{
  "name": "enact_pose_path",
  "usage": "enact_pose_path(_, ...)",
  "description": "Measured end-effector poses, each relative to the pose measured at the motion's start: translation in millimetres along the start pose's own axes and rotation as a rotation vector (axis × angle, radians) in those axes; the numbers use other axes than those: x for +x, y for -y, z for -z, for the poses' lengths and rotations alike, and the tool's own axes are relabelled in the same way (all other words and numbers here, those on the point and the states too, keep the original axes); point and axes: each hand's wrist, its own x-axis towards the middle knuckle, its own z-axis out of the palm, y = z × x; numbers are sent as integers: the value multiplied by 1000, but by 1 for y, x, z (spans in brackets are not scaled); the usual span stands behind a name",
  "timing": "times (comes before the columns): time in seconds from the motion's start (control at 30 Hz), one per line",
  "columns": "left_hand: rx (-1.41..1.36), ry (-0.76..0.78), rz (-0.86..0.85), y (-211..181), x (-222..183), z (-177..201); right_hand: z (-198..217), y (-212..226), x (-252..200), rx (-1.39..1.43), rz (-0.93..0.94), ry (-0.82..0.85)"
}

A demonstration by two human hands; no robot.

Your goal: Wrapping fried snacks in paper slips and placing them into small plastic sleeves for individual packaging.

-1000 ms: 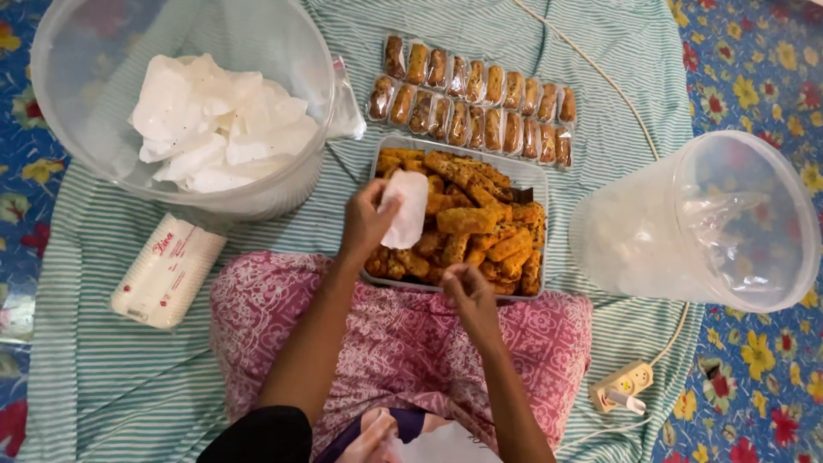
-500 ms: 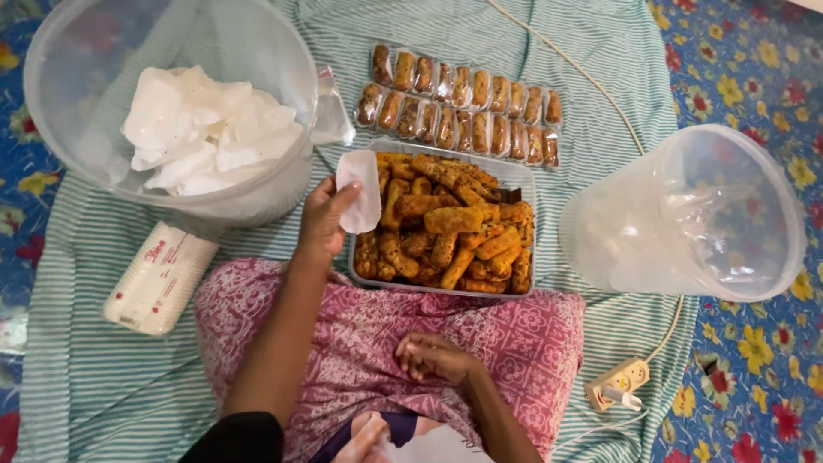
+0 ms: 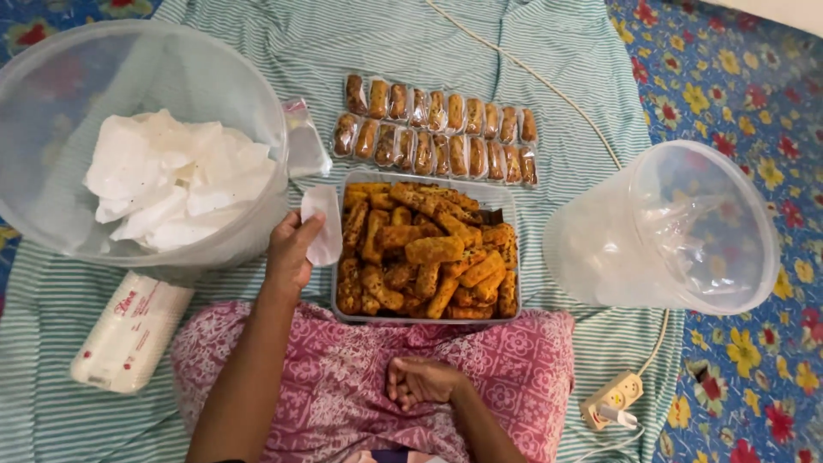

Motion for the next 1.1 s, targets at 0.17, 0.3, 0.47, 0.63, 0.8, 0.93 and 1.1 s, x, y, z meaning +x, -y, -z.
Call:
enact_pose_path(0.17, 47, 42, 69, 13, -3, -7, 7, 0, 2, 15, -16, 21)
enact_pose_path(0.3, 86, 47, 85, 10, -5, -12, 8, 0, 4, 25, 6, 63)
enact_pose_path(0.47, 59, 54, 37, 27, 14, -4, -9, 1, -2, -88, 86, 3)
enact_pose_path(0.63, 89, 43, 31, 24, 13, 1, -124, 22, -45, -321, 80, -601)
enact_pose_path(0.8, 87, 35, 48, 17, 6, -4, -76, -15, -86, -1368, 247, -656)
enact_pose_path(0.93, 124, 24, 79, 7, -5, -10, -101, -26, -101, -1577, 320, -787)
enact_pose_path(1.1, 126, 20, 77, 6, -10, -11, -103, -53, -90, -1431, 396, -943)
